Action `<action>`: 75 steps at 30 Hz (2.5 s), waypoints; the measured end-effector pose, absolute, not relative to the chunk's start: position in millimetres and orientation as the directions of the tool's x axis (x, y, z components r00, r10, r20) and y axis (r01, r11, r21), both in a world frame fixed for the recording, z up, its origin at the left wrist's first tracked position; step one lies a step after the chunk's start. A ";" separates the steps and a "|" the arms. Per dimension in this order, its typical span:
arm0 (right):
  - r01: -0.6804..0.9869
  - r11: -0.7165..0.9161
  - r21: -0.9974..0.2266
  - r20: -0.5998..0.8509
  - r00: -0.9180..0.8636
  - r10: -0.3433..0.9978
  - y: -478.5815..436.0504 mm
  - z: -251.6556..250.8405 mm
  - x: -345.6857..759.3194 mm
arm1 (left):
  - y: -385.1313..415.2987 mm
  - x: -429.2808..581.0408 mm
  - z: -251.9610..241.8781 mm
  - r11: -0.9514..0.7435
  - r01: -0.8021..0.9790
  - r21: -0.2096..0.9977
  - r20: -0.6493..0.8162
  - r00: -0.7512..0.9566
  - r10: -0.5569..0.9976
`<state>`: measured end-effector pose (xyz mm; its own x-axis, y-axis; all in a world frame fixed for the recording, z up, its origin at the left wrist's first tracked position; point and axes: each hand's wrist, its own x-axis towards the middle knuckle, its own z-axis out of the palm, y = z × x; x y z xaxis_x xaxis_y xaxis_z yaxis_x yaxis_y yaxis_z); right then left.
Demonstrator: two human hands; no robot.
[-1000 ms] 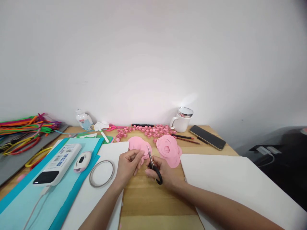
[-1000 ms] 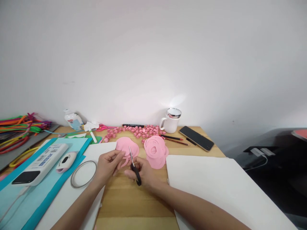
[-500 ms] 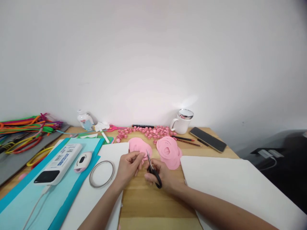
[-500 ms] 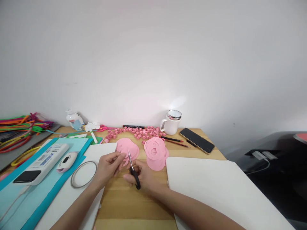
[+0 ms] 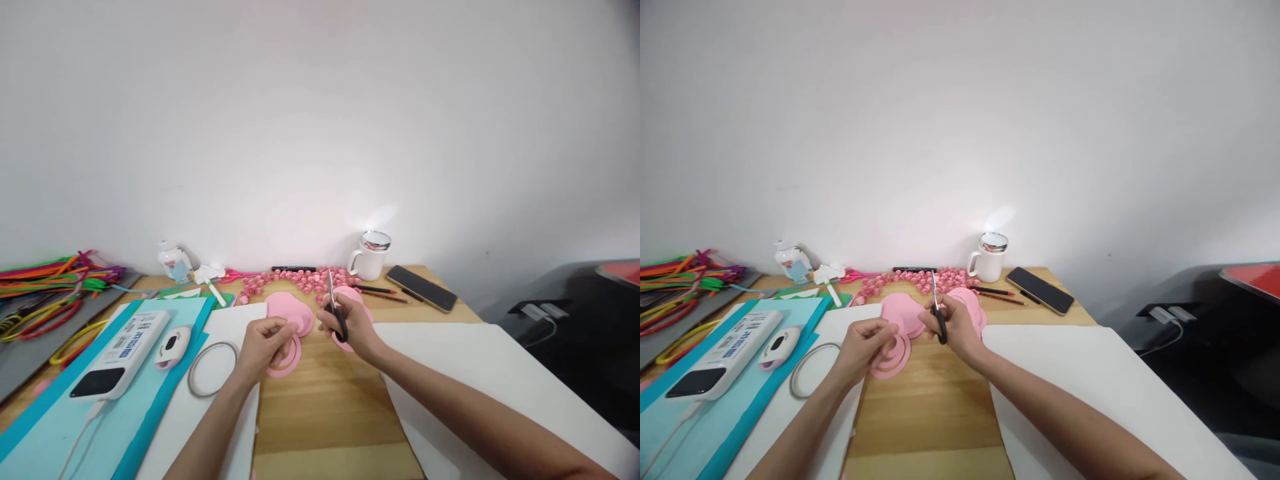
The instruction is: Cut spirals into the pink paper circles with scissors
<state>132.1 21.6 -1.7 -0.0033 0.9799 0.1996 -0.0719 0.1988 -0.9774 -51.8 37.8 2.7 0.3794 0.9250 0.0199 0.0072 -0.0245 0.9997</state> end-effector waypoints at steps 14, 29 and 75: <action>0.679 0.191 -0.709 0.102 -0.169 0.980 43.4 -16.5 93.9 | 54.8 -56.4 -1.1 -0.298 -0.216 0.930 0.182 -0.434 0.882; 0.907 0.181 -0.379 -0.014 -0.201 0.979 24.5 -12.6 83.6 | 75.3 -65.2 -29.4 -0.243 0.064 0.968 0.252 -0.267 0.930; 0.656 0.181 -0.733 0.075 -0.187 0.979 18.7 21.0 157.3 | 67.3 -59.5 -37.6 -0.433 0.424 0.796 0.493 -0.037 0.869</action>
<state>157.3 18.7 21.0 -0.1872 0.9795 0.0746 0.6560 0.1812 -0.7327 -59.5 67.3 -37.6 -0.0373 0.8694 0.4926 0.4235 -0.4328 0.7958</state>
